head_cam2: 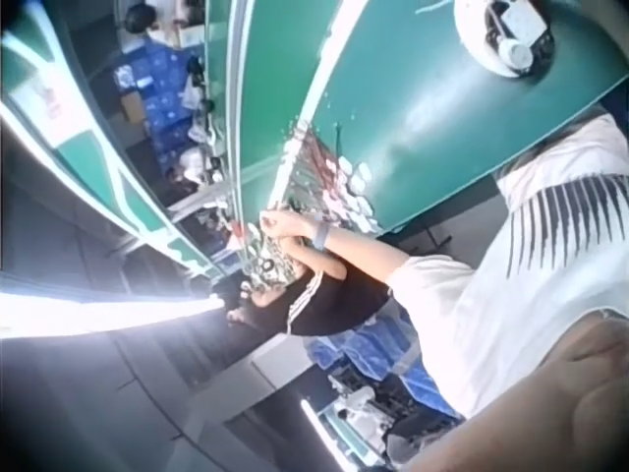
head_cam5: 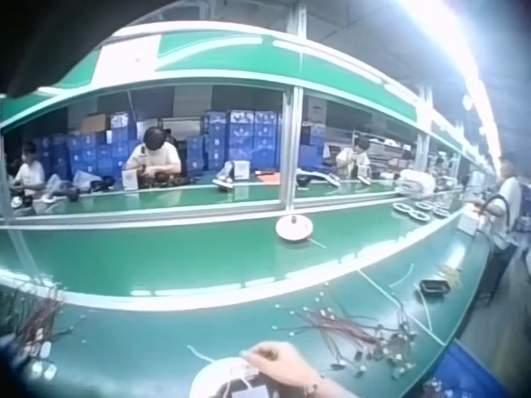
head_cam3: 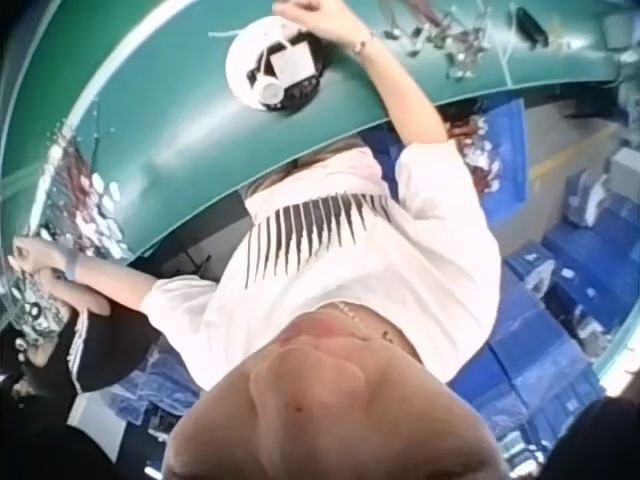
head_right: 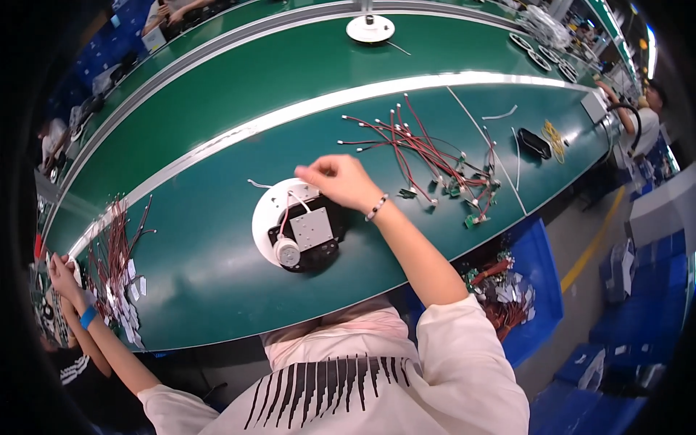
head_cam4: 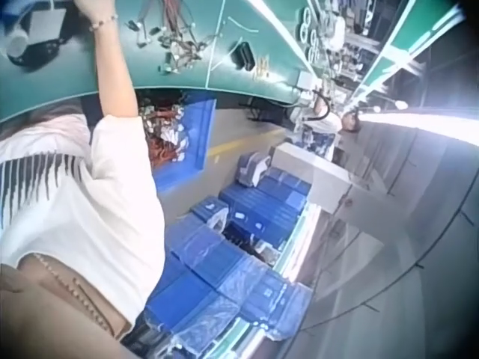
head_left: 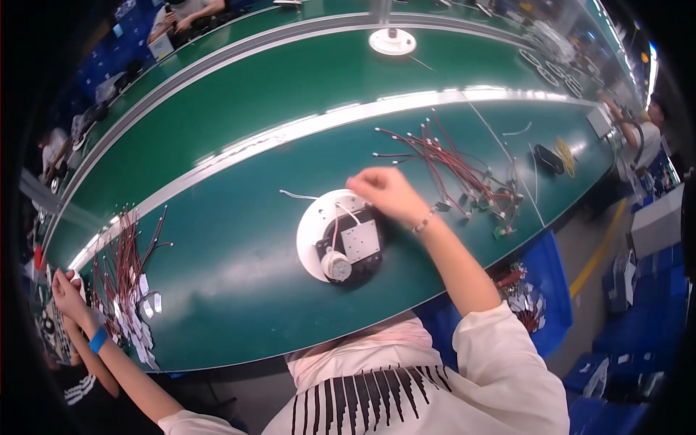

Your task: Assembling electronic components by connecting wire harnesses to a circular base plate on a factory production line.

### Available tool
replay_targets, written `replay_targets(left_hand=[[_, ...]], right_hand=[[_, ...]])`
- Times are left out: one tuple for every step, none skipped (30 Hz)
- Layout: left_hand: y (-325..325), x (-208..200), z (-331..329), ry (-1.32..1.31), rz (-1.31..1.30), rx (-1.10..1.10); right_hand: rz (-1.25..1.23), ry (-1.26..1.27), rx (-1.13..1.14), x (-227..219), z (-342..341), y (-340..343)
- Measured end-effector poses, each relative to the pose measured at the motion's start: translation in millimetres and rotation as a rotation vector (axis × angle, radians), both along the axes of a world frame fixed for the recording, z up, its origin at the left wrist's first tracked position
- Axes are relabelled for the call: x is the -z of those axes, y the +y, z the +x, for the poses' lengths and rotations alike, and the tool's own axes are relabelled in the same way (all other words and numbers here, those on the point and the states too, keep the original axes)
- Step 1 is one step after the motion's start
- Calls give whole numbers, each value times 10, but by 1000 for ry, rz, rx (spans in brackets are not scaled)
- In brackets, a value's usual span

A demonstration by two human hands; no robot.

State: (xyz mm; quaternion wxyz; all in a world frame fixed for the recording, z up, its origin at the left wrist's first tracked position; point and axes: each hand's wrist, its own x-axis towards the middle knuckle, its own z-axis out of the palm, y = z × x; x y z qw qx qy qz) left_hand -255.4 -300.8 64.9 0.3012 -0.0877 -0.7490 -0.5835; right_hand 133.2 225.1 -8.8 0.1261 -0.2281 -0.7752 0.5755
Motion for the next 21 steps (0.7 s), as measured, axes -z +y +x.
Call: replay_targets(left_hand=[[72,-2,63,-22,70,72],[240,-37,262,-42,133,138],[531,-38,488,-86,230,233],[695,-65,631,-108,276,292],[868,-45,728,-132,332,356],[1052,-23,815,-159,375,418],[1265,3,917,-189,407,468],[1564,127,989,-234,450,531],[1801,160,1087,-266,440,575],[2011,172,1208,-293,423,625],[2188,162,1339,-316,406,670],[2365,189,1437,-297,389,730],[2496,187,1526,-275,369,787],[2582,150,1610,-291,373,851],[2623,134,1685,-285,379,845],[2658,110,1750,-297,381,882],[2673,89,1797,-307,386,916],[2648,66,1825,-307,402,982],[2659,16,1899,-298,407,971],[2717,-40,2017,-396,428,977],[2766,-84,2109,-496,445,985]], right_hand=[[-77,-9,49,-80,24,71],[153,47,94,-92,58,189],[392,90,151,-113,162,326],[643,-32,228,-239,267,416],[782,-196,301,-304,389,520],[794,-410,316,-344,466,558],[800,-625,329,-370,515,578],[875,-696,292,-277,596,606],[875,-701,260,-208,635,612],[874,-702,223,-140,647,617],[939,-686,251,-81,655,651],[944,-689,252,-73,673,672],[961,-691,253,-78,674,679],[979,-691,255,-103,663,677],[986,-685,251,-144,649,650],[949,-556,288,-206,673,589],[912,-424,318,-291,694,525],[907,-327,378,-399,710,440],[914,-317,368,-505,712,396],[878,-271,429,-602,740,356],[838,-228,492,-658,774,338]])
